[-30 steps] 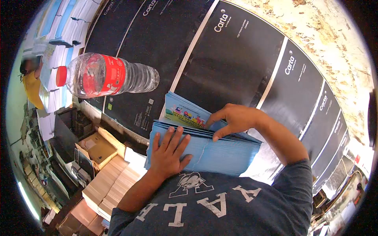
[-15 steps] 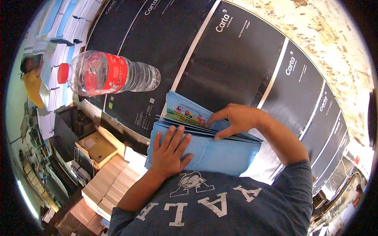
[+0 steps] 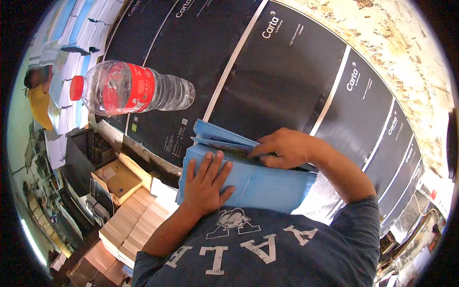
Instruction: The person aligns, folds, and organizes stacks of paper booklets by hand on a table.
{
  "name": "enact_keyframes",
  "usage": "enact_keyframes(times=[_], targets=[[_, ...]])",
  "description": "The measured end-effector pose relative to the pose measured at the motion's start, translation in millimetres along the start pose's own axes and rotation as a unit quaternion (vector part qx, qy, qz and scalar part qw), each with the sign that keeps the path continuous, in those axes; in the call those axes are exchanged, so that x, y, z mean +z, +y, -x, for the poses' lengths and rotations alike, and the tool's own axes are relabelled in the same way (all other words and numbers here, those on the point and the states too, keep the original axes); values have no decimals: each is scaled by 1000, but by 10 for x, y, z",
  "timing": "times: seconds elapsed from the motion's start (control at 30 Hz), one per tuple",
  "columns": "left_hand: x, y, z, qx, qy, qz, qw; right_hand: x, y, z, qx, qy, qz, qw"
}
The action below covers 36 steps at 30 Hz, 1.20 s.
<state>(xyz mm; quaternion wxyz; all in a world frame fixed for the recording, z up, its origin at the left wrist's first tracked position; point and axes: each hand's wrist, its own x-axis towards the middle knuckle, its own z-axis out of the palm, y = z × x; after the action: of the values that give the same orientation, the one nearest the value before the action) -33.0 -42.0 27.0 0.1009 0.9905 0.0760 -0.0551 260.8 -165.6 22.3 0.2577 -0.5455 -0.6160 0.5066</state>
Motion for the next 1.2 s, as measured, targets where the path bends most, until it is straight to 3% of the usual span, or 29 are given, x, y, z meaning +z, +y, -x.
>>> enact_keyframes(times=[0.13,0.97,1.07,1.2], targets=[[1,-11,-2,-1,-1,5,1000,28,117,-9,-30,-1,-20,999],[-62,18,-48,-11,23,12,1000,-29,123,-26,-1,-25,-25,999],[-45,12,-38,-12,26,13,1000,-2,65,1,-5,43,-67,997],[-72,28,-44,-20,8,16,1000,15,30,40,-3,13,20,1000]])
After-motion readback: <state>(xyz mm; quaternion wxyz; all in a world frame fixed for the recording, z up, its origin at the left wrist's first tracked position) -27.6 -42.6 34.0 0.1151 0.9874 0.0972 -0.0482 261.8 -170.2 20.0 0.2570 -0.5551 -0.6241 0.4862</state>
